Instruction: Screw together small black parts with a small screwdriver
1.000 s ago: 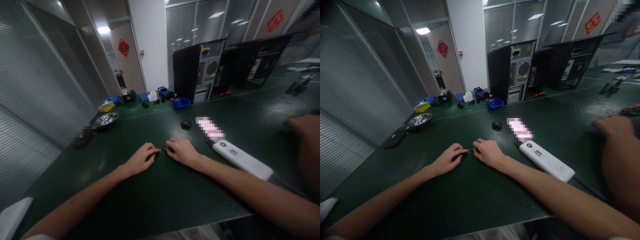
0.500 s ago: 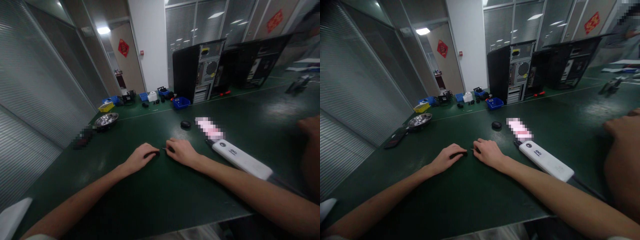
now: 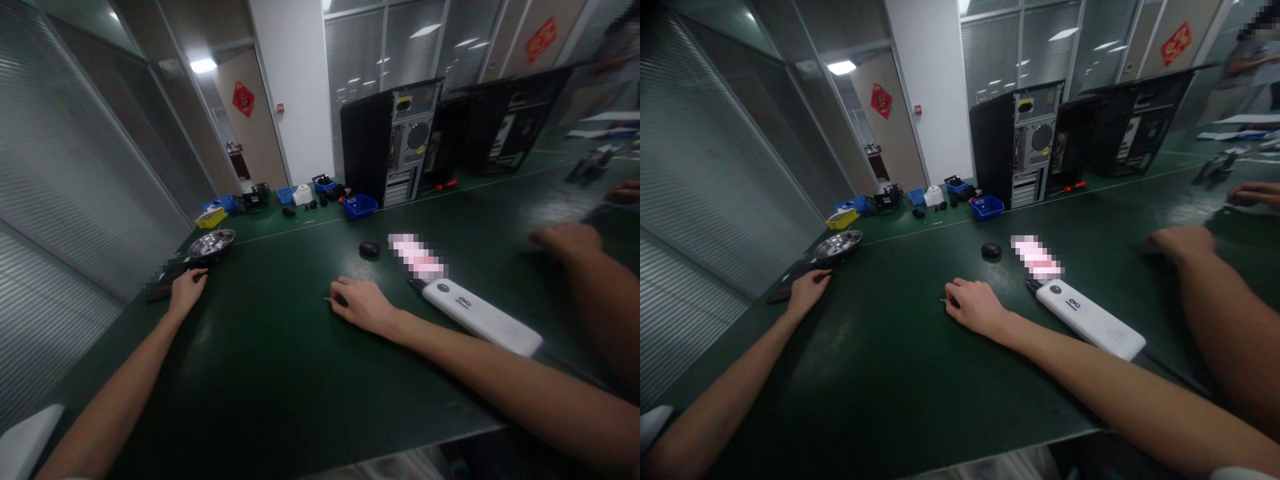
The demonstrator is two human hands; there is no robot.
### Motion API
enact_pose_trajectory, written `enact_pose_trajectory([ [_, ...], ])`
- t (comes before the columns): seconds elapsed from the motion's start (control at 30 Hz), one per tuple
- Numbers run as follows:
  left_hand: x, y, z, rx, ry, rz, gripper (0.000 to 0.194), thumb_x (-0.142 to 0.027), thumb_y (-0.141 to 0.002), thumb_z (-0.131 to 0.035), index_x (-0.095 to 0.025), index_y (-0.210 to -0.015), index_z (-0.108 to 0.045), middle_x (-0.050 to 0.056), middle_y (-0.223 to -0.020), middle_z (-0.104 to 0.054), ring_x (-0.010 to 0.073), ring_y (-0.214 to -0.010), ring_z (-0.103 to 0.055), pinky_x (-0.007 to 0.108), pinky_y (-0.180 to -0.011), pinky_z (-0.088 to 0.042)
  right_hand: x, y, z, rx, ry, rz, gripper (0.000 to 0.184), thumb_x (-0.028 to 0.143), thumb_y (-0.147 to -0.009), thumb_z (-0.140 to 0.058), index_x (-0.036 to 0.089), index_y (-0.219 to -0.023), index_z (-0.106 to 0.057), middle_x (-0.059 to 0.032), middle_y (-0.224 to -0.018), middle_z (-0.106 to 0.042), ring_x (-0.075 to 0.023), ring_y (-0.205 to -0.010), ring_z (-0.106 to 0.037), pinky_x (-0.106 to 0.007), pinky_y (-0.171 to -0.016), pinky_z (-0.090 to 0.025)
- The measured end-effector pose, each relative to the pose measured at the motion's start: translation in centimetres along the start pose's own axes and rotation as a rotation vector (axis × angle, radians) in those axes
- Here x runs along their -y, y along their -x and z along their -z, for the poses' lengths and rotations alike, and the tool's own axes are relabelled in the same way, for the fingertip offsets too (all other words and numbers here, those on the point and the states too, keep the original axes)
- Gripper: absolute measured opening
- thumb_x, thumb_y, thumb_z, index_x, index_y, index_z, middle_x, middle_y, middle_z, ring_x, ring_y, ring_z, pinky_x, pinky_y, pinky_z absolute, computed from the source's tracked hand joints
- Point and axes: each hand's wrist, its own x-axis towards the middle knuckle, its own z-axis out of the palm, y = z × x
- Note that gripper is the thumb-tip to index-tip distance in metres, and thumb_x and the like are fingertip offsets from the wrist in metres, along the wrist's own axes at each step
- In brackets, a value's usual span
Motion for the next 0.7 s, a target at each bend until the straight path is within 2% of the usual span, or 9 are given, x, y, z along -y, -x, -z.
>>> enact_pose_trajectory([
  [0.1,2.4,-0.6,-0.1,-0.034,-0.027,0.105,0.038,-0.034,-0.086,-0.056,-0.014,-0.111,-0.077,0.014,-0.103,-0.076,0.0307,-0.096,-0.07,0.042,-0.094,-0.053,-0.1,0.0,-0.2,-0.009,0.005,0.002,0.015,0.035,-0.097,-0.057,0.021,-0.096,-0.062,-0.0018,-0.097,-0.064,-0.0117,-0.07,-0.054,-0.025,-0.059,-0.03],
  [0.2,3.3,-1.0,-0.9,-0.046,-0.028,0.127,0.039,-0.038,-0.088,-0.056,-0.015,-0.11,-0.078,0.012,-0.101,-0.077,0.0298,-0.093,-0.071,0.04,-0.094,-0.053,-0.1,0.0,-0.2,-0.004,0.008,0.0,0.015,0.035,-0.096,-0.058,0.021,-0.096,-0.062,-0.0015,-0.097,-0.064,-0.0117,-0.07,-0.055,-0.025,-0.058,-0.03],
  [0.37,3.7,-1.3,-1.6,-0.099,-0.029,0.092,0.039,-0.038,-0.088,-0.056,-0.016,-0.113,-0.077,0.012,-0.107,-0.076,0.029,-0.095,-0.071,0.04,-0.098,-0.051,0.1,0.0,0.1,0.012,0.002,0.004,0.015,0.035,-0.097,-0.057,0.021,-0.096,-0.062,-0.0017,-0.096,-0.064,-0.0119,-0.072,-0.056,-0.025,-0.059,-0.032],
  [0.53,3.7,-1.0,-1.5,-0.136,-0.032,0.018,0.035,-0.034,-0.088,-0.057,-0.014,-0.107,-0.077,0.012,-0.115,-0.074,0.0271,-0.102,-0.069,0.036,-0.102,-0.049,0.3,0.0,0.2,0.01,0.012,-0.009,0.014,0.033,-0.096,-0.058,0.02,-0.096,-0.063,-0.0028,-0.097,-0.064,-0.0132,-0.075,-0.058,-0.025,-0.061,-0.033],
  [0.7,3.5,-0.8,-1.4,-0.138,-0.067,-0.042,0.034,-0.032,-0.09,-0.053,-0.014,-0.107,-0.076,0.012,-0.113,-0.073,0.0263,-0.102,-0.067,0.036,-0.101,-0.048,0.4,0.0,0.3,0.012,0.009,-0.006,0.015,0.033,-0.097,-0.057,0.02,-0.098,-0.063,-0.0032,-0.098,-0.065,-0.0135,-0.076,-0.059,-0.026,-0.063,-0.034],
])
